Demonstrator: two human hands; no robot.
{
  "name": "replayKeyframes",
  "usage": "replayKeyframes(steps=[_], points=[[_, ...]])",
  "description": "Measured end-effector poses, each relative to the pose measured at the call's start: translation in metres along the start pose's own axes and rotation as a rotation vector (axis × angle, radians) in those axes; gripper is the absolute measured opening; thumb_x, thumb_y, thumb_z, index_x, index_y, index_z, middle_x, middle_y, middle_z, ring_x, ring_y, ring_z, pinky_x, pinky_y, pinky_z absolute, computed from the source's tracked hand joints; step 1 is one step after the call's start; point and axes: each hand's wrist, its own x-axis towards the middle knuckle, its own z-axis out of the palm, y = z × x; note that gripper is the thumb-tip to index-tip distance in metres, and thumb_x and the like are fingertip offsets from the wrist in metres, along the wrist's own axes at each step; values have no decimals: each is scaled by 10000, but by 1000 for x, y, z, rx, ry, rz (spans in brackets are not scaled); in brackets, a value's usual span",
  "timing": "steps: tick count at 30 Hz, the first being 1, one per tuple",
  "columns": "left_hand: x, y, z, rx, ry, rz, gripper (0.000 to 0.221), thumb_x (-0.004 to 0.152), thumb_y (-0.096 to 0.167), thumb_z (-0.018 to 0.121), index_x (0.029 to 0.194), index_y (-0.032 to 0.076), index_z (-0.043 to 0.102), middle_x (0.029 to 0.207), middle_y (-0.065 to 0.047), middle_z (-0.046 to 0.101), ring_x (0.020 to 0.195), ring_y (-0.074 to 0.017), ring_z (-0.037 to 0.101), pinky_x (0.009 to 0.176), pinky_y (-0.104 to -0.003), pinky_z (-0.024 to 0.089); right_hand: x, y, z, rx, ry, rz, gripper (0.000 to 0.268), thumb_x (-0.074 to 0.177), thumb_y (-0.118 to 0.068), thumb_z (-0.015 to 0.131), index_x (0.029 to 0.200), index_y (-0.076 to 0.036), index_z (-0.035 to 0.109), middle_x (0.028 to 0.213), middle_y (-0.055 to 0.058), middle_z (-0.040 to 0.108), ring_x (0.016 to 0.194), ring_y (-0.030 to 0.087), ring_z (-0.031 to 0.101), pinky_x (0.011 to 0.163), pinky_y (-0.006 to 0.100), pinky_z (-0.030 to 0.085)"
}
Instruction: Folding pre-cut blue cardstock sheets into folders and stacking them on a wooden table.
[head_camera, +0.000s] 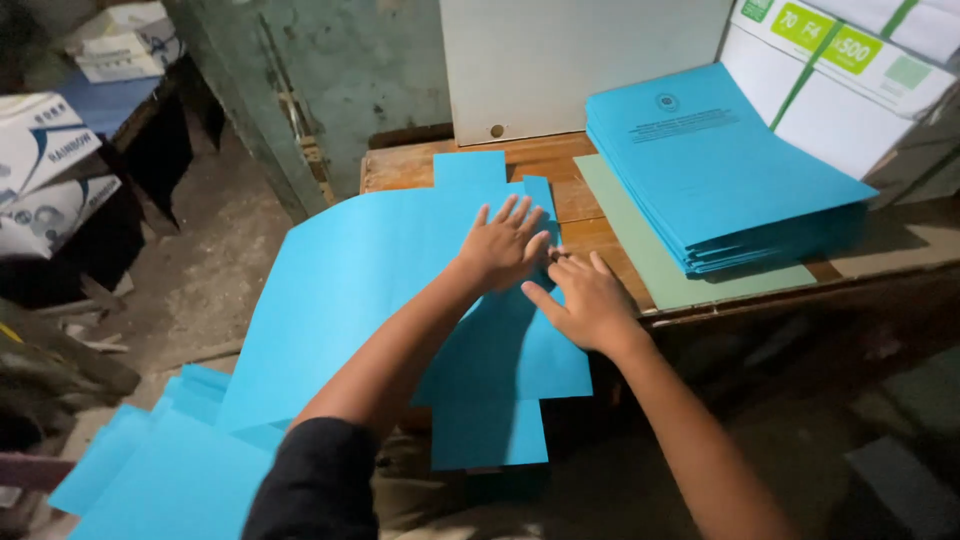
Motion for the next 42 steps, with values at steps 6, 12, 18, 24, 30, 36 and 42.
replayKeyframes(steps=[6,12,18,24,30,36,42], points=[[100,-17,44,6,-7,-66,756,1065,572,136,1638,111,308,1702,-99,318,1570,-314,308,1259,-643,168,10,12,13,-88,44,17,577,942,-574,514,1169,-73,689,1395,166,649,1402,321,533,1225,572,267],[167,-25,69,106,-34,-202,830,1031,623,110,1633,73,262,1708,-96,272,1588,-302,217,1276,-600,131,2,-16,-27,24,-58,98,653,963,-554,511,1297,-8,644,1402,192,627,1419,365,491,1268,584,189],[110,-19,55,99,24,-88,766,1080,589,93,1634,110,317,1693,-130,309,1579,-348,240,1257,-614,182,8,17,11,19,-60,110,591,942,-561,535,1351,-142,612,1542,88,541,1488,261,432,1277,520,213],[-13,-14,28,60,-123,-43,731,1069,562,76,1663,167,236,1729,-144,192,1598,-353,175,1249,-621,189,11,-12,-25,32,-302,142,981,957,-819,344,1590,-70,339,1711,101,267,1600,247,195,1295,578,91],[-61,-32,20,-4,-75,-89,741,1056,607,135,1674,202,196,1739,-153,153,1607,-376,113,1264,-626,123,67,14,1,-64,-376,117,781,1080,-640,187,1656,-113,189,1749,81,131,1622,253,76,1238,718,-28],[-40,-38,32,-36,-21,-184,758,1032,627,127,1672,229,206,1744,-131,153,1609,-350,116,1254,-644,73,93,28,25,-43,-288,160,754,1094,-655,199,1663,-161,232,1748,44,131,1617,244,70,1251,668,-58],[-47,-33,32,-78,3,-189,744,1028,606,173,1664,224,237,1739,-130,175,1608,-345,130,1252,-654,70,23,-37,-19,-46,-381,248,1053,975,-857,215,1650,-49,177,1738,145,82,1614,291,30,1261,642,-84]])
